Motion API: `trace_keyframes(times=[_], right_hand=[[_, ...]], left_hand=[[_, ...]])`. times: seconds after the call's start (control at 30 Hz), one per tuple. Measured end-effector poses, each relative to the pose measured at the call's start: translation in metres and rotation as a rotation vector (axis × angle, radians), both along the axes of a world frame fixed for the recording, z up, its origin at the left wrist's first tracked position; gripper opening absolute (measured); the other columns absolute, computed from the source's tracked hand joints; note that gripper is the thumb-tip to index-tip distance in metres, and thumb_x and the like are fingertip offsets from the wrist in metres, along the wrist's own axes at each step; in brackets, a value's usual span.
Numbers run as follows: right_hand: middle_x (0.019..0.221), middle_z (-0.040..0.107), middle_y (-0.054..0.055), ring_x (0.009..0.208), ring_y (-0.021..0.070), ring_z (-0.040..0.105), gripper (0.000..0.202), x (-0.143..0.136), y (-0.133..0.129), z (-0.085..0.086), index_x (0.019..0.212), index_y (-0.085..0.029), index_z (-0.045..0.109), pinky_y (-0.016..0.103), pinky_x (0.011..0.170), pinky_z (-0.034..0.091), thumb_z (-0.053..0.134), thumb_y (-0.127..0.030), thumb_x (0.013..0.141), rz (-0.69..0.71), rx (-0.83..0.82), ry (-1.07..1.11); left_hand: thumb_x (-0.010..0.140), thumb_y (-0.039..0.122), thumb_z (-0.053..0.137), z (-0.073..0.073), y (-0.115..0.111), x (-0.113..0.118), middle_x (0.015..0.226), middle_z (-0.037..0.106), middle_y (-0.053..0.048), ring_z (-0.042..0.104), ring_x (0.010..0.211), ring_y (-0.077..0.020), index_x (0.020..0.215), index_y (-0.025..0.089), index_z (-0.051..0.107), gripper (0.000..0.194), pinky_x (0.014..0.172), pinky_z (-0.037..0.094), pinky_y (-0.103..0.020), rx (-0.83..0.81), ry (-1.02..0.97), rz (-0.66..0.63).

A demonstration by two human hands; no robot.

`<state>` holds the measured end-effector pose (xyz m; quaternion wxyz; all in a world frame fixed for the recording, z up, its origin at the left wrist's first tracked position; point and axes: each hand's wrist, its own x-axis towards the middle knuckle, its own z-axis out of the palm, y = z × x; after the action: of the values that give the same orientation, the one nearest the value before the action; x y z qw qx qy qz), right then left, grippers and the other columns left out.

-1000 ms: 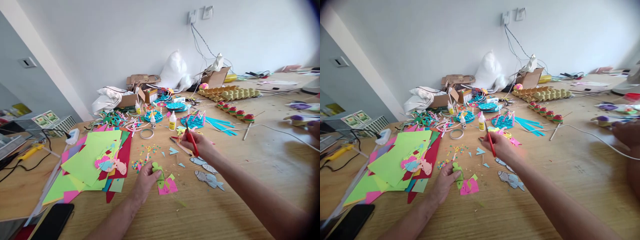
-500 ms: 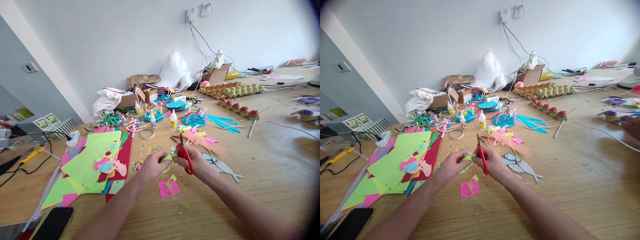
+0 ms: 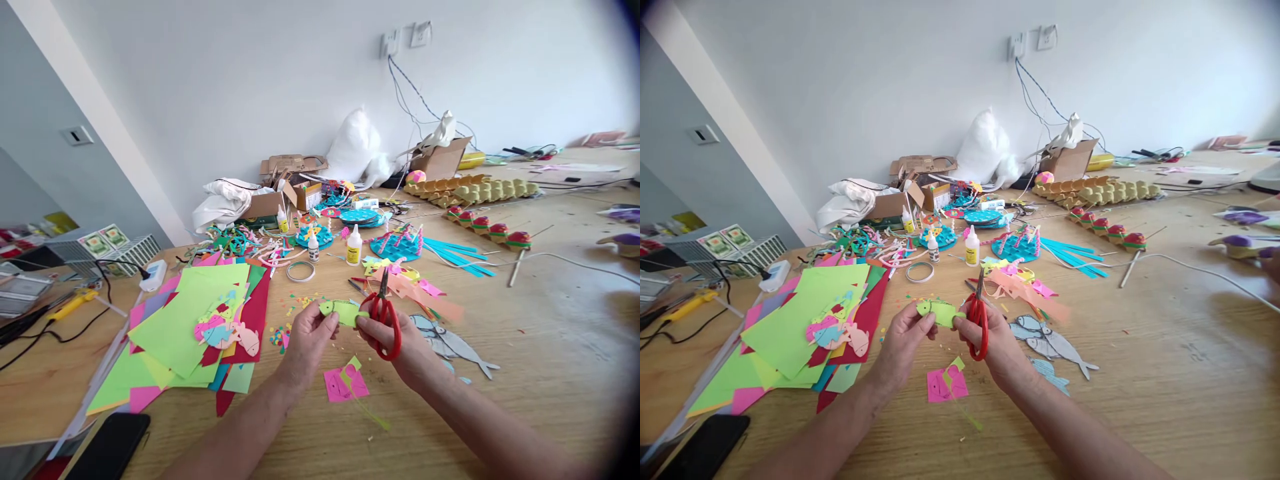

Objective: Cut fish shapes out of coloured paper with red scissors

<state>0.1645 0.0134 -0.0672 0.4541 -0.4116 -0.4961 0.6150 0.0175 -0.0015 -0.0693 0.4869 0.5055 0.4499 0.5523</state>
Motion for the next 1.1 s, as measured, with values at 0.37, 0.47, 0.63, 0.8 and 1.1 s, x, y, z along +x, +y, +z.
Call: trace_keyframes(times=[0.37,0.47,0.63,0.8,1.1], right_hand=[[0.054,0.048,-0.007,0.047,0.0072,0.038,0.03,-0.003,-0.009,0.011,0.073,-0.018,0.052,0.02,0.044,0.029,0.069,-0.041,0.065,0.101,0.041,-0.056],[0.054,0.049,-0.006,0.047,0.0078,0.039,0.032,-0.001,-0.009,0.013,0.071,-0.018,0.053,0.021,0.045,0.03,0.069,-0.045,0.064,0.099,0.038,-0.057],[0.05,0.049,-0.006,0.043,0.0079,0.039,0.03,-0.002,-0.01,0.011,0.068,-0.018,0.052,0.021,0.042,0.029,0.07,-0.042,0.064,0.079,0.012,-0.074],[0.049,0.048,-0.007,0.042,0.0061,0.037,0.028,-0.004,-0.012,0.006,0.067,-0.017,0.053,0.019,0.041,0.026,0.072,-0.037,0.065,0.078,-0.012,0.004],[0.049,0.05,-0.006,0.042,0.0059,0.037,0.028,-0.004,-0.012,0.004,0.068,-0.016,0.054,0.019,0.041,0.025,0.072,-0.038,0.065,0.052,-0.033,0.043]], left_hand=[[0.077,0.029,0.055,0.014,-0.007,0.001,0.062,0.045,0.004,0.041,0.058,-0.0093,0.067,0.017,0.05,0.016,0.056,0.037,-0.021,0.042,-0.033,-0.042],[0.077,0.029,0.055,0.013,-0.009,0.001,0.063,0.046,0.004,0.041,0.059,-0.0094,0.068,0.017,0.051,0.016,0.056,0.037,-0.021,0.015,-0.012,-0.058],[0.078,0.031,0.056,0.007,-0.008,0.001,0.066,0.047,0.005,0.043,0.059,-0.0089,0.073,0.018,0.05,0.015,0.056,0.036,-0.02,-0.001,-0.05,-0.07],[0.074,0.03,0.062,0.005,-0.009,0.007,0.07,0.05,0.004,0.045,0.063,-0.0094,0.077,0.019,0.051,0.016,0.057,0.038,-0.02,0.005,-0.082,-0.113],[0.075,0.033,0.061,0.004,-0.011,0.008,0.073,0.052,0.002,0.047,0.064,-0.0106,0.083,0.018,0.054,0.018,0.058,0.039,-0.021,-0.022,-0.101,-0.109]])
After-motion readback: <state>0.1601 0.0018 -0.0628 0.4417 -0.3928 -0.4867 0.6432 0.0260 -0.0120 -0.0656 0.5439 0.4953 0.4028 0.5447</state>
